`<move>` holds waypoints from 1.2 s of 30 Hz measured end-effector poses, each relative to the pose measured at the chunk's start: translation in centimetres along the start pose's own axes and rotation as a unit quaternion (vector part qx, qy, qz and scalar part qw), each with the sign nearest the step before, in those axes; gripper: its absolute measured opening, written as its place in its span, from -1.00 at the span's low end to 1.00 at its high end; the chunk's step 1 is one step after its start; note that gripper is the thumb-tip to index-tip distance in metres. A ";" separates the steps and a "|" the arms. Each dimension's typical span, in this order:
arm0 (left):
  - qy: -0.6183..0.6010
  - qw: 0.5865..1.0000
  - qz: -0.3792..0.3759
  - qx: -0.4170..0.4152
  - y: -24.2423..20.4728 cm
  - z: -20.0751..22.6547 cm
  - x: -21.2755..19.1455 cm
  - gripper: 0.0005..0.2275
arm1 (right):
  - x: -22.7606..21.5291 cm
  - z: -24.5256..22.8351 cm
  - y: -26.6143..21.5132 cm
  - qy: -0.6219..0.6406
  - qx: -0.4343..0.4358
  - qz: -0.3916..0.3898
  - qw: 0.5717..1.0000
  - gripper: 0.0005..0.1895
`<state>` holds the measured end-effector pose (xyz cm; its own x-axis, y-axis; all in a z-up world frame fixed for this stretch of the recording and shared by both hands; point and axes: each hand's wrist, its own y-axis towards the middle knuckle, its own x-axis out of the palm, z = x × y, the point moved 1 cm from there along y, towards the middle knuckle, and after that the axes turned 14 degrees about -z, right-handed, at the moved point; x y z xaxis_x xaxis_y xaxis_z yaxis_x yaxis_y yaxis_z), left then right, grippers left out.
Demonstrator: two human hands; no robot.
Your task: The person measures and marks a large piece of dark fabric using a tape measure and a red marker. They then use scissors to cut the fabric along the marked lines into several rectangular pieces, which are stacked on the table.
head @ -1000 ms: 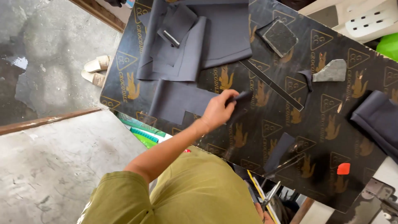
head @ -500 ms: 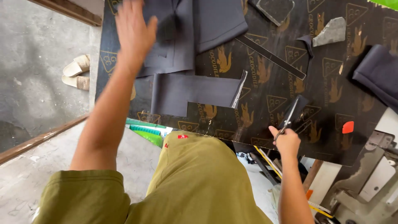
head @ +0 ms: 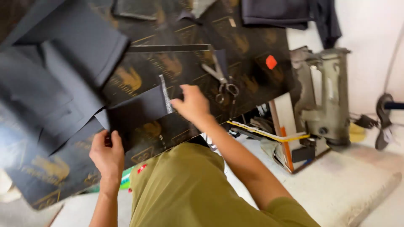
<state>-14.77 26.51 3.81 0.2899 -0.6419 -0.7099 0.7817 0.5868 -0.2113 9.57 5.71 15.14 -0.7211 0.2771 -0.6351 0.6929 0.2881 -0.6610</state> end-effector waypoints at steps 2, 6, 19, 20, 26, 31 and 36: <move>-0.055 0.995 -0.042 0.073 1.4 6.2 0.8 -0.79 | 3.3 0.3 2.1 -0.029 -0.036 0.015 0.999 -0.42; 0.065 0.984 -0.035 0.165 2.7 11.1 3.8 -0.67 | 8.6 3.0 5.7 -0.054 -0.125 0.117 0.984 -0.86; 0.090 0.986 0.016 -0.137 4.9 6.8 7.7 -0.44 | 2.1 31.1 -5.2 0.126 0.052 -0.008 0.991 -0.49; 0.099 0.992 0.012 -0.078 5.7 6.3 8.6 -0.68 | 1.3 33.6 -4.4 0.130 0.038 0.066 0.989 -0.55; -0.020 0.987 -0.064 -0.148 7.4 14.3 5.3 -0.81 | -9.7 34.0 1.6 0.076 -0.103 0.133 0.983 -0.66; -0.099 0.994 0.051 -0.025 11.7 16.8 -1.1 -0.90 | -16.8 32.4 5.6 0.092 -0.096 0.123 0.983 -0.70; -0.210 0.900 0.374 -0.074 15.3 12.8 -6.9 -0.81 | -19.6 35.3 11.2 0.123 -0.132 0.125 0.976 -0.74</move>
